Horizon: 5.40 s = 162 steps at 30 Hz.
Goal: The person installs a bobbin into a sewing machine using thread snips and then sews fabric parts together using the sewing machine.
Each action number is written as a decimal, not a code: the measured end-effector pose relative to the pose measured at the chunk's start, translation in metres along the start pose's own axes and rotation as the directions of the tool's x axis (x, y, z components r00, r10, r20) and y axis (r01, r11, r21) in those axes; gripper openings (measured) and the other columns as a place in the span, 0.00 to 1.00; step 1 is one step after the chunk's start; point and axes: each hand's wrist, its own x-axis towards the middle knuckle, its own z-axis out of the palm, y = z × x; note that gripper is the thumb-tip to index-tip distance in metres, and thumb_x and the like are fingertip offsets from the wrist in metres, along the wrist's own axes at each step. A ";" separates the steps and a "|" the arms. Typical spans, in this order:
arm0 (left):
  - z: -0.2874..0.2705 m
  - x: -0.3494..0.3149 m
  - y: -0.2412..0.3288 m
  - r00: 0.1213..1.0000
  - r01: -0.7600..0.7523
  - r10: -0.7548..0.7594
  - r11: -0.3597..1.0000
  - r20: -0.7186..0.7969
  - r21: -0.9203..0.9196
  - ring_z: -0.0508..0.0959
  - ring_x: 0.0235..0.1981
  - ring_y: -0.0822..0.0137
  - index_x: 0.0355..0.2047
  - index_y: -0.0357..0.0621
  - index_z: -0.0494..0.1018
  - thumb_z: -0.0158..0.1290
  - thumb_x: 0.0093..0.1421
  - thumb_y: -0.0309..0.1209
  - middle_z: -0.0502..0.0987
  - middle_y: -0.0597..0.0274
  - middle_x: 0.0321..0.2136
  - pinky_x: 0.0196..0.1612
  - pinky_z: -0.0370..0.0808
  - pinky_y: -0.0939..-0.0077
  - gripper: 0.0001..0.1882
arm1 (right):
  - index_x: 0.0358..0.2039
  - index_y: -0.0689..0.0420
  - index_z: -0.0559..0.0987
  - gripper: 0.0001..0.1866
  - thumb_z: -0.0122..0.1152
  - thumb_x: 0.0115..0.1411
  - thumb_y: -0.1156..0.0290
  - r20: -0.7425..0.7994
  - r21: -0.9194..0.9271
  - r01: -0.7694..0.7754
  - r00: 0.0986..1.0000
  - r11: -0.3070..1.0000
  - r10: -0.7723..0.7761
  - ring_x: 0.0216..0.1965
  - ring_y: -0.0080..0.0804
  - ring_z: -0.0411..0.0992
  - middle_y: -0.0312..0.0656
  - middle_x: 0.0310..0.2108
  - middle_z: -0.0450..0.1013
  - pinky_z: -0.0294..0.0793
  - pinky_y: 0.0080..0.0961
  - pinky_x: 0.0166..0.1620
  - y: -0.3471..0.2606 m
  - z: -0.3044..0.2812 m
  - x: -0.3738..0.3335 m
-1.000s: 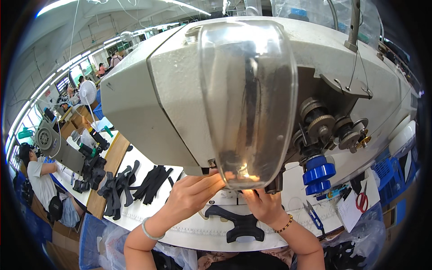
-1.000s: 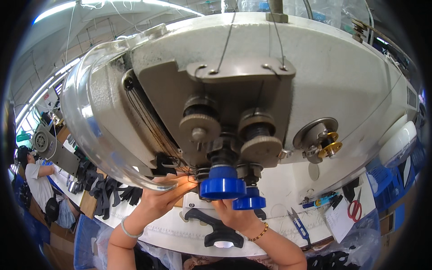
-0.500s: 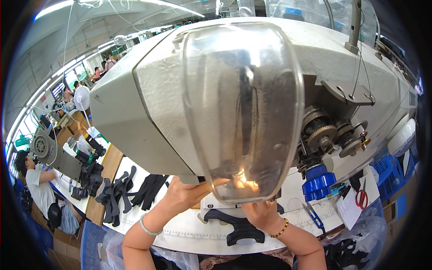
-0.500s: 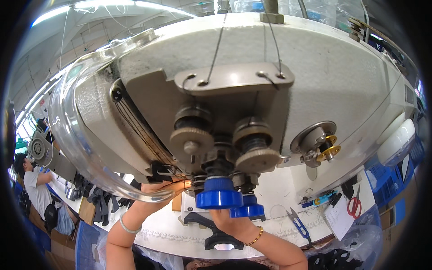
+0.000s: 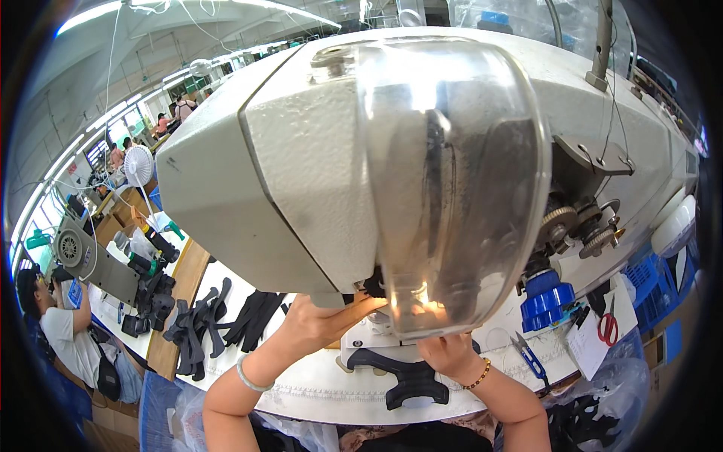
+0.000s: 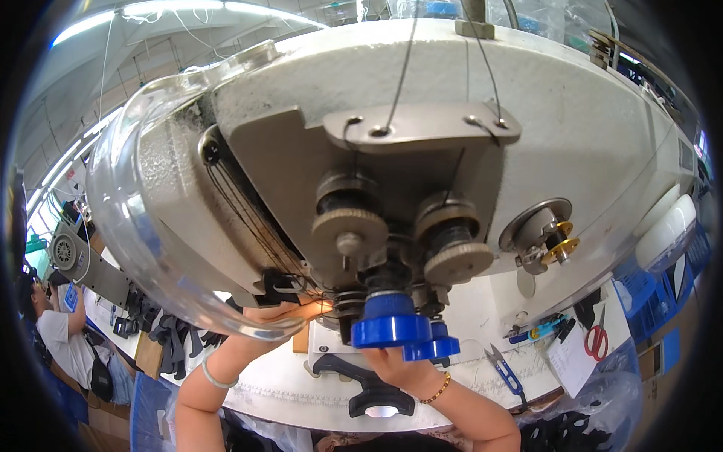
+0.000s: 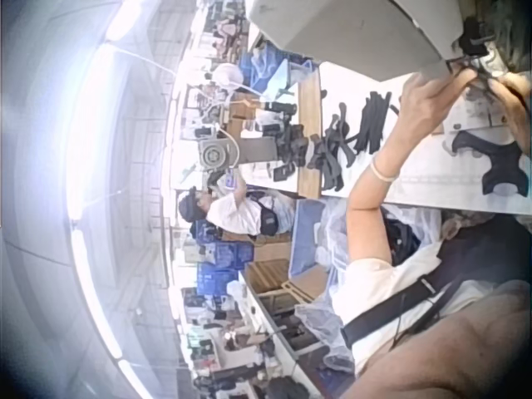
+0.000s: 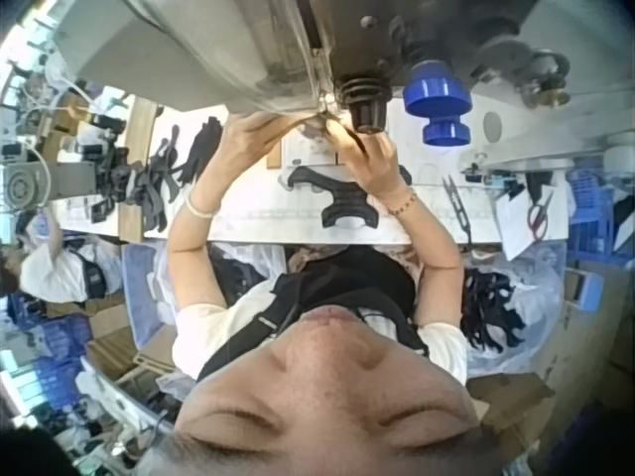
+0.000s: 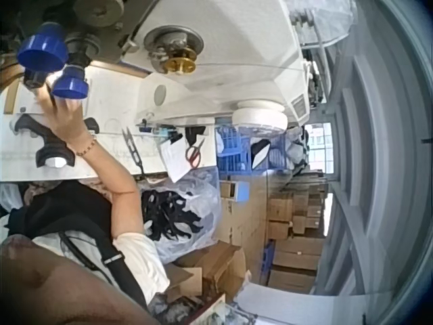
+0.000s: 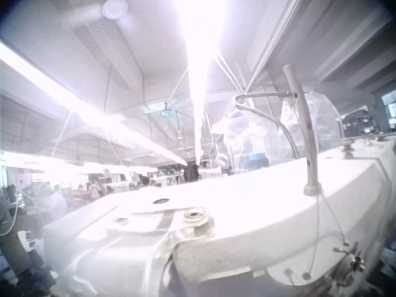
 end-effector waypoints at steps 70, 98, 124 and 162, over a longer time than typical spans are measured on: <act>-0.045 -0.197 -0.077 0.619 0.645 -0.784 0.536 0.039 0.545 0.59 0.60 0.44 0.55 0.41 0.65 0.48 0.61 0.42 0.62 0.39 0.56 0.61 0.53 0.53 0.25 | 0.36 0.57 0.78 0.18 0.57 0.40 0.74 0.524 0.169 -0.256 0.841 0.952 0.133 0.43 0.39 0.71 0.43 0.39 0.73 0.68 0.30 0.39 -0.043 -0.073 -0.038; 0.030 -0.117 -0.037 0.408 0.860 -0.902 0.432 -0.143 -0.270 0.78 0.32 0.69 0.32 0.33 0.66 0.49 0.62 0.27 0.76 0.53 0.31 0.35 0.75 0.78 0.07 | 0.43 0.55 0.77 0.16 0.59 0.52 0.75 0.015 0.316 -0.007 1.000 0.949 0.002 0.27 0.19 0.63 0.38 0.43 0.72 0.66 0.18 0.31 -0.002 -0.018 0.028; -0.024 0.013 0.051 0.995 -0.064 0.068 0.996 -0.068 0.058 0.76 0.29 0.61 0.37 0.31 0.77 0.56 0.39 0.17 0.76 0.51 0.38 0.30 0.74 0.77 0.19 | 0.39 0.44 0.82 0.17 0.64 0.46 0.71 -0.098 0.095 -0.100 0.989 0.991 0.109 0.33 0.27 0.64 0.39 0.40 0.68 0.66 0.19 0.33 -0.020 -0.017 0.016; -0.040 0.015 0.045 0.899 0.004 -0.054 0.993 0.436 0.114 0.69 0.51 0.59 0.44 0.39 0.72 0.52 0.48 0.24 0.69 0.60 0.48 0.48 0.68 0.60 0.19 | 0.32 0.46 0.81 0.09 0.61 0.48 0.69 0.033 0.144 -0.127 0.992 0.981 0.124 0.38 0.37 0.71 0.42 0.33 0.72 0.74 0.30 0.37 -0.022 -0.023 0.023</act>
